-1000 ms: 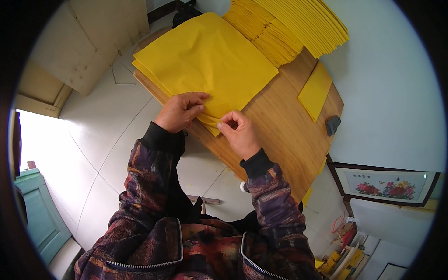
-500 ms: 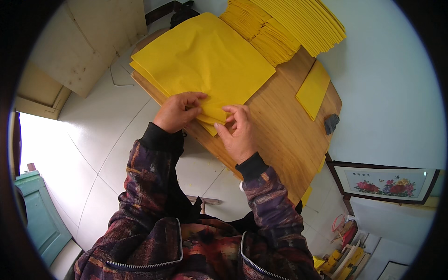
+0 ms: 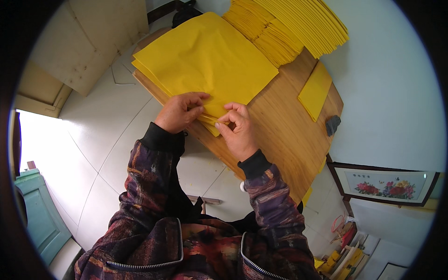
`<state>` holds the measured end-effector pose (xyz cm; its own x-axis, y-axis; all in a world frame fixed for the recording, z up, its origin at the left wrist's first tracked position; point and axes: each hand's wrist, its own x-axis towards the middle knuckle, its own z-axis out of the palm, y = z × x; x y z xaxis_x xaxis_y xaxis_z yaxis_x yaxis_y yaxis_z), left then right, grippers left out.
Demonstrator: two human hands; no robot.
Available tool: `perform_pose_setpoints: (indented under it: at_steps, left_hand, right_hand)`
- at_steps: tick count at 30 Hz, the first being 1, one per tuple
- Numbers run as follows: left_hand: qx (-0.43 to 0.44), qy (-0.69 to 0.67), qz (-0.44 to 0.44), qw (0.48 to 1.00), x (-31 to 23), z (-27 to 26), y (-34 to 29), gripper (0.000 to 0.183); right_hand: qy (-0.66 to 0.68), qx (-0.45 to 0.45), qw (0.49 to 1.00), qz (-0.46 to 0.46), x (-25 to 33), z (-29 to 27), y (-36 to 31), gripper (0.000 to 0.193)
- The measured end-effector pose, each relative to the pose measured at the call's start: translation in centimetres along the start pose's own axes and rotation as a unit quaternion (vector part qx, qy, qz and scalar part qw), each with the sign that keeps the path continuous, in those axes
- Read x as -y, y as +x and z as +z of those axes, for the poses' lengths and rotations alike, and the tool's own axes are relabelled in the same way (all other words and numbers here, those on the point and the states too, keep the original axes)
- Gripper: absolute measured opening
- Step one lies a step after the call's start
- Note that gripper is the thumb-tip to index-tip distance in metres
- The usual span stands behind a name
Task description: The person folds yellow paper sheets on a wooden table, aligning edges and pressing creases. They stack the folded sheets and roll one into a tight cylinder.
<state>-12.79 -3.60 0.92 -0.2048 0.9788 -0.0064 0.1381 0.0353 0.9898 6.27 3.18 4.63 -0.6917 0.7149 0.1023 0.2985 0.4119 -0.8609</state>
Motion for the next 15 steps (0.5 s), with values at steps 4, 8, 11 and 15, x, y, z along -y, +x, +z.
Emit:
perform_pose_setpoints:
  at_steps: [4,8,11,15]
  left_hand:
    - [0.014,-0.015,-0.007,1.000,-0.2,-0.2,-0.1,0.008]
    - [0.031,0.005,0.047,0.998,-0.3,-0.8,-0.4,0.009]
    - [0.044,-0.052,-0.038,0.997,-0.5,-0.9,-0.4,0.012]
    - [-0.010,0.048,0.028,0.998,-0.6,-0.5,-0.2,0.010]
  right_hand:
    - [0.036,0.015,0.999,0.023,-0.1,0.0,0.3,0.011]
    - [0.045,0.012,0.998,0.042,-0.4,0.1,0.4,0.012]
    - [0.065,0.009,0.996,0.066,-0.1,0.1,0.3,0.013]
    - [-0.026,-0.035,0.999,0.032,0.8,0.2,-0.2,0.021]
